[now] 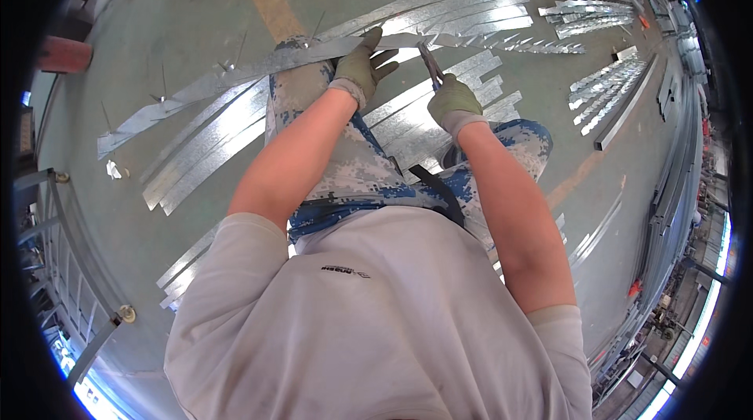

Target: The person sits on the floor and uses tin snips to cut a long metal strip into smaller segments. The person repeatedly positions the snips, cuts, and drops the resulting pieces onto a growing pile on the floor.

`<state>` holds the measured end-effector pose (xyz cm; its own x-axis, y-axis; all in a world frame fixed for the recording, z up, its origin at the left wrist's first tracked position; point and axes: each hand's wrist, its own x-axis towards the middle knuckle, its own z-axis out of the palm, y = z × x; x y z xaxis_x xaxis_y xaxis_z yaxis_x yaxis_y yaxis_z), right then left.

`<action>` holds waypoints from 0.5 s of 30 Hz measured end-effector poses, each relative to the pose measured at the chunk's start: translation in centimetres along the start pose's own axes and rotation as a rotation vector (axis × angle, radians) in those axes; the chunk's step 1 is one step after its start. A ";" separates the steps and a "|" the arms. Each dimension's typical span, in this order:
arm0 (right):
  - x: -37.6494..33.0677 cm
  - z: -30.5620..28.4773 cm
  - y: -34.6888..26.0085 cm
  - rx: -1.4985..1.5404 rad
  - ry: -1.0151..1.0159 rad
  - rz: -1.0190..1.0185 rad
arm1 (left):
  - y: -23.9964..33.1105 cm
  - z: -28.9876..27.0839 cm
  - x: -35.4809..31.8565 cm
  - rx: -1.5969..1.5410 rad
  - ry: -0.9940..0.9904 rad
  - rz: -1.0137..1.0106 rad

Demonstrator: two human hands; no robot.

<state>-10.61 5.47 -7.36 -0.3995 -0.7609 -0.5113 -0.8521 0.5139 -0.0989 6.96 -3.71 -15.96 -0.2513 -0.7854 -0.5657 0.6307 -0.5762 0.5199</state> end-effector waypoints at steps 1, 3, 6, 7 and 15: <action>0.0 -0.1 0.3 0.009 0.005 0.000 | 0.3 -0.2 -0.4 -0.029 0.005 0.013; -0.1 -0.4 0.6 0.026 0.018 -0.004 | 0.6 -0.4 -0.6 -0.063 0.013 0.030; -0.1 -0.4 0.0 0.018 -0.047 0.035 | 0.8 -0.4 -0.4 -0.045 0.016 0.057; 0.0 -0.3 -0.1 0.014 -0.059 0.040 | 0.8 -0.5 -0.4 -0.028 0.016 0.054; -0.1 3.1 3.9 0.714 -0.377 -0.026 | 0.8 0.0 -0.4 0.028 0.063 0.080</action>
<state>-12.85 8.75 -10.39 -0.1331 -0.6564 -0.7426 -0.3874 0.7241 -0.5706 7.57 -3.86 -15.30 -0.1539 -0.8138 -0.5604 0.6256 -0.5192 0.5823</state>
